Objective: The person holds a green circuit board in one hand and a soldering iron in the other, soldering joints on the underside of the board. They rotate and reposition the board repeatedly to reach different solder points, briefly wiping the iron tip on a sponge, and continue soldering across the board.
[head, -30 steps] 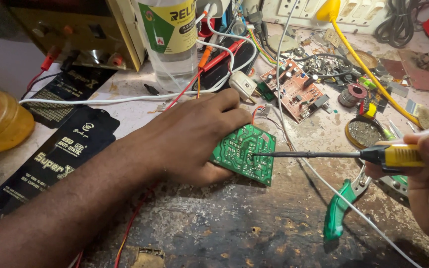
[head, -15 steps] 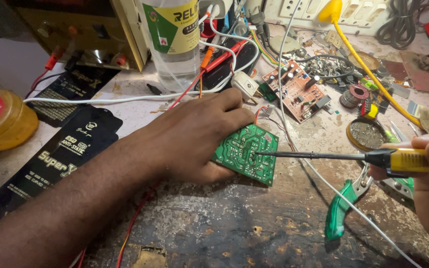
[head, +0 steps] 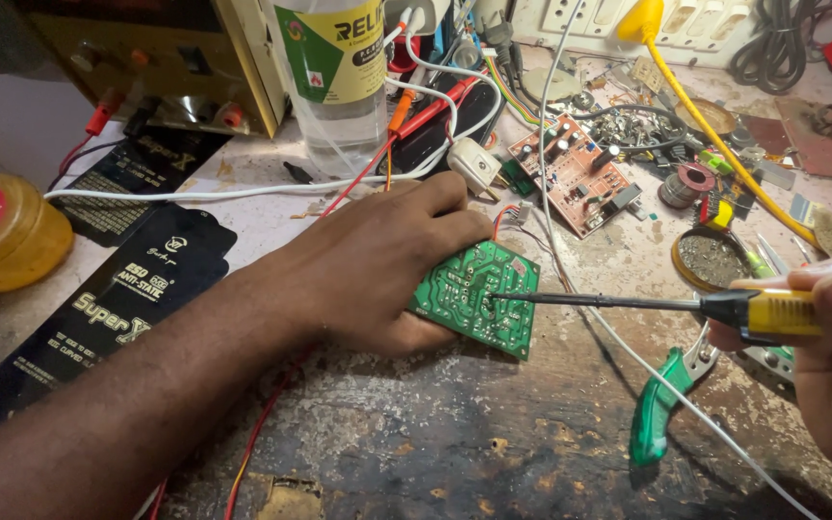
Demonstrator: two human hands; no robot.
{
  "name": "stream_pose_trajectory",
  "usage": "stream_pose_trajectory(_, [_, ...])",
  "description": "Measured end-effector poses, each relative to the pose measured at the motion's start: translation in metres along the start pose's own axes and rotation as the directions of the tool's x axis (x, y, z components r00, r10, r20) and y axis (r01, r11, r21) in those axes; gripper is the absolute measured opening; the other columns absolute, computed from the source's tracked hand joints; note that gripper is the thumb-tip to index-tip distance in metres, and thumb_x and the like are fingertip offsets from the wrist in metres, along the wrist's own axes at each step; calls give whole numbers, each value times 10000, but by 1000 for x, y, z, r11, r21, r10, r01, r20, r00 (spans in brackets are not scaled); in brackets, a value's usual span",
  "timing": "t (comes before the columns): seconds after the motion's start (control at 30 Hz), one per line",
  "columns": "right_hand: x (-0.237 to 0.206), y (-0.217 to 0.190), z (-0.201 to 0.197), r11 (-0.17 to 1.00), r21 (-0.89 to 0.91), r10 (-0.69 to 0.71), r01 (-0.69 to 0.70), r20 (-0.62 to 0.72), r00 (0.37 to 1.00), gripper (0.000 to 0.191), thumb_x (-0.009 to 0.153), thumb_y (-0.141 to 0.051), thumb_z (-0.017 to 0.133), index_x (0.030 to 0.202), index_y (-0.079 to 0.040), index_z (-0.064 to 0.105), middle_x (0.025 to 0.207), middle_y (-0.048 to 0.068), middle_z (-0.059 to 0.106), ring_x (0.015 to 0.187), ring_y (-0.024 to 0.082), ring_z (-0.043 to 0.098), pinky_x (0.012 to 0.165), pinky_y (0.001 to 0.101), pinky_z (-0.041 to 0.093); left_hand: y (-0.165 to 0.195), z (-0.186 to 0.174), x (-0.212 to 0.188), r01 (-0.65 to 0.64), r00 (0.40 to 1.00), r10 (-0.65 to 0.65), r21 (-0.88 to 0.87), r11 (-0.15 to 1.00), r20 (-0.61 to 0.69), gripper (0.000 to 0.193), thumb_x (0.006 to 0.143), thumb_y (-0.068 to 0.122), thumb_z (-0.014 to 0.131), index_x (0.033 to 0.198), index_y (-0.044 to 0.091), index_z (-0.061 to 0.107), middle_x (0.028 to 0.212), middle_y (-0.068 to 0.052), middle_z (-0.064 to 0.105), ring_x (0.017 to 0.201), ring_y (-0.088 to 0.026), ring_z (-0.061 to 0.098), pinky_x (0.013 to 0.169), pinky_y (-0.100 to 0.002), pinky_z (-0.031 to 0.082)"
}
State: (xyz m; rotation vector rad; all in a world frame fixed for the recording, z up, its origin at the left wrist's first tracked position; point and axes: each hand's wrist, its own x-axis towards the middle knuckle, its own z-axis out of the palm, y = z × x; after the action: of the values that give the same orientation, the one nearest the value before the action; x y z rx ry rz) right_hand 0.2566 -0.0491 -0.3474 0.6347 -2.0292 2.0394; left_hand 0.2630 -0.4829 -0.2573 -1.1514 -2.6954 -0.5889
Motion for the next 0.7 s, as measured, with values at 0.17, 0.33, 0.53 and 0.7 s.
stream_pose_trajectory(0.17, [-3,5,0,997,-11,79,-81,-119,990,208,1185,-241,586,1166,-50,667,1000,167,718,905,348,739,843,605,655,0,-2,-3,-14,1000,14,12,1000,-22,678,704,327,895,1253,45,616,1152,-122,564,1054,-302,636,872,-442,543])
stream_pose_trajectory(0.33, [-5,-4,6,997,-62,48,-55,-119,992,284,1179,-276,593,1092,-8,627,957,168,709,865,341,742,812,602,667,5,-4,2,41,999,-43,70,997,27,803,534,198,915,1259,48,603,1166,-106,562,1077,-295,622,906,-437,532])
stream_pose_trajectory(0.53, [-3,-10,10,991,-118,60,-69,-84,995,298,1165,-287,541,1099,-18,653,916,152,717,833,311,760,808,571,684,7,-8,0,101,990,-101,0,995,103,828,643,272,934,1360,66,576,1214,-101,542,1109,-269,609,937,-410,529])
stream_pose_trajectory(0.7, [4,-3,0,997,-77,-31,26,-69,997,186,1188,-196,535,1137,-29,599,987,145,686,811,321,732,762,543,663,7,-7,3,50,995,-55,58,997,87,837,582,145,880,1354,48,574,1148,-108,538,1053,-257,606,899,-383,535])
